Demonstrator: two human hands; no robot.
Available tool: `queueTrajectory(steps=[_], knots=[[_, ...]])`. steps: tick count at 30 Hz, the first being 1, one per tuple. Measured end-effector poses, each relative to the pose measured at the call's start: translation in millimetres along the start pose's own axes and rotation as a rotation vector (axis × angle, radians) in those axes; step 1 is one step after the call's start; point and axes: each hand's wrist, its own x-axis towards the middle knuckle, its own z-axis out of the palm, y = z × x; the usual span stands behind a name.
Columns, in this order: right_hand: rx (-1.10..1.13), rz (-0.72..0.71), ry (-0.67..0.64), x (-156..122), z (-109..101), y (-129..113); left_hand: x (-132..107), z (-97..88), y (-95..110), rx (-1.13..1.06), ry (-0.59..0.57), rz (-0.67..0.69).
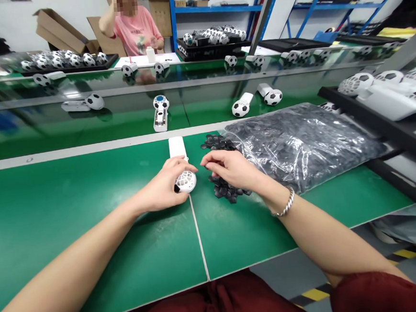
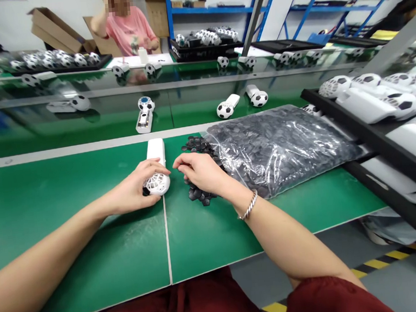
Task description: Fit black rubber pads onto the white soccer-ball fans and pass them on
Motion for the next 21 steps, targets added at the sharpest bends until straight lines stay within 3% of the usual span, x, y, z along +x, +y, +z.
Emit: queueTrajectory(steps=[4,9,18,21], knots=[[0.161,-0.045,-0.075,-0.2,4.9,-0.5,0.7,-1.0,-3.1,-0.001,0.001,0.000],[0.037,-0.279,0.025,0.2,7.6,-2.4,1.6,-1.5,-4.2,0.003,-0.003,0.015],[0.074,-0.237,-0.062,-3.8,10.7,-7.4,1.0,-2.0,-2.4,0.014,-0.009,-0.001],[0.035,-0.290,-0.055,-4.2,9.6,-8.9,1.2,-2.0,-2.5,0.021,-0.010,-0.003]])
